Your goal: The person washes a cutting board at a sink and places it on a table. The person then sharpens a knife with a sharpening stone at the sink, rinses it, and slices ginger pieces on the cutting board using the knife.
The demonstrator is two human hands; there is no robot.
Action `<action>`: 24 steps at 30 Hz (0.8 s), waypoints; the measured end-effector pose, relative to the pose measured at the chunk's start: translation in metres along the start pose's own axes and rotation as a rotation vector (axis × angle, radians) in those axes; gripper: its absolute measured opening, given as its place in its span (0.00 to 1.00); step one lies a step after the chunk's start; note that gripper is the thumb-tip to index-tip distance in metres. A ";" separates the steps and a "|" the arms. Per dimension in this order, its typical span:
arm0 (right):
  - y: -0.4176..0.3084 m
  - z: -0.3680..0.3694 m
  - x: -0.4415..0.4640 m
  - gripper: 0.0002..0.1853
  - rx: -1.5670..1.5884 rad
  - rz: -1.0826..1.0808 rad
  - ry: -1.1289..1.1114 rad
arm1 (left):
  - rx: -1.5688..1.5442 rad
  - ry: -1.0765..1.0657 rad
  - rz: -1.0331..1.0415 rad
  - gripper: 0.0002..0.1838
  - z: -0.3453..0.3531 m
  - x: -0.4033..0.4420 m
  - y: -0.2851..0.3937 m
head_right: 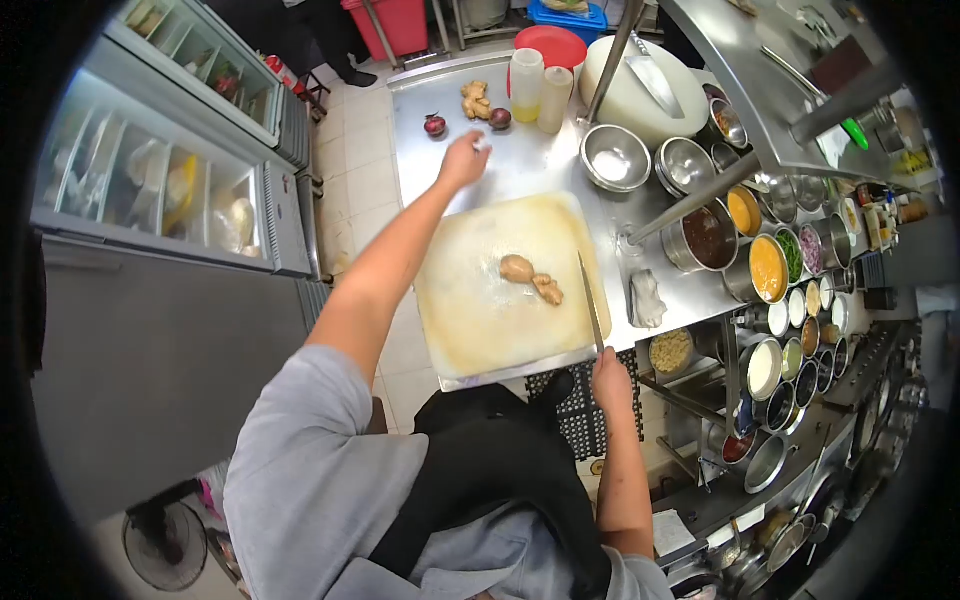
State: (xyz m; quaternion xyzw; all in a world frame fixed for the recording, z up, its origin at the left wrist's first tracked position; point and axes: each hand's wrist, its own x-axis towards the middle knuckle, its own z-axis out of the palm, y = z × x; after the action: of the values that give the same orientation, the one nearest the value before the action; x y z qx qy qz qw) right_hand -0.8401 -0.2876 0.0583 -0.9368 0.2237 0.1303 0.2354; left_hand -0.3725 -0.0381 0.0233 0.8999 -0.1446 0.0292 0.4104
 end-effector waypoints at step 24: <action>-0.028 0.028 -0.016 0.13 0.059 0.071 0.268 | -0.398 -0.102 -0.267 0.27 -0.064 -0.081 0.003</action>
State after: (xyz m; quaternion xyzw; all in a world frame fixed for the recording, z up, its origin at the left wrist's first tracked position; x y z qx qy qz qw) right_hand -0.8444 -0.2458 0.0501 -0.9300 0.2899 0.0054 0.2260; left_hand -0.4471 0.0268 0.0538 0.8128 -0.0477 -0.1001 0.5719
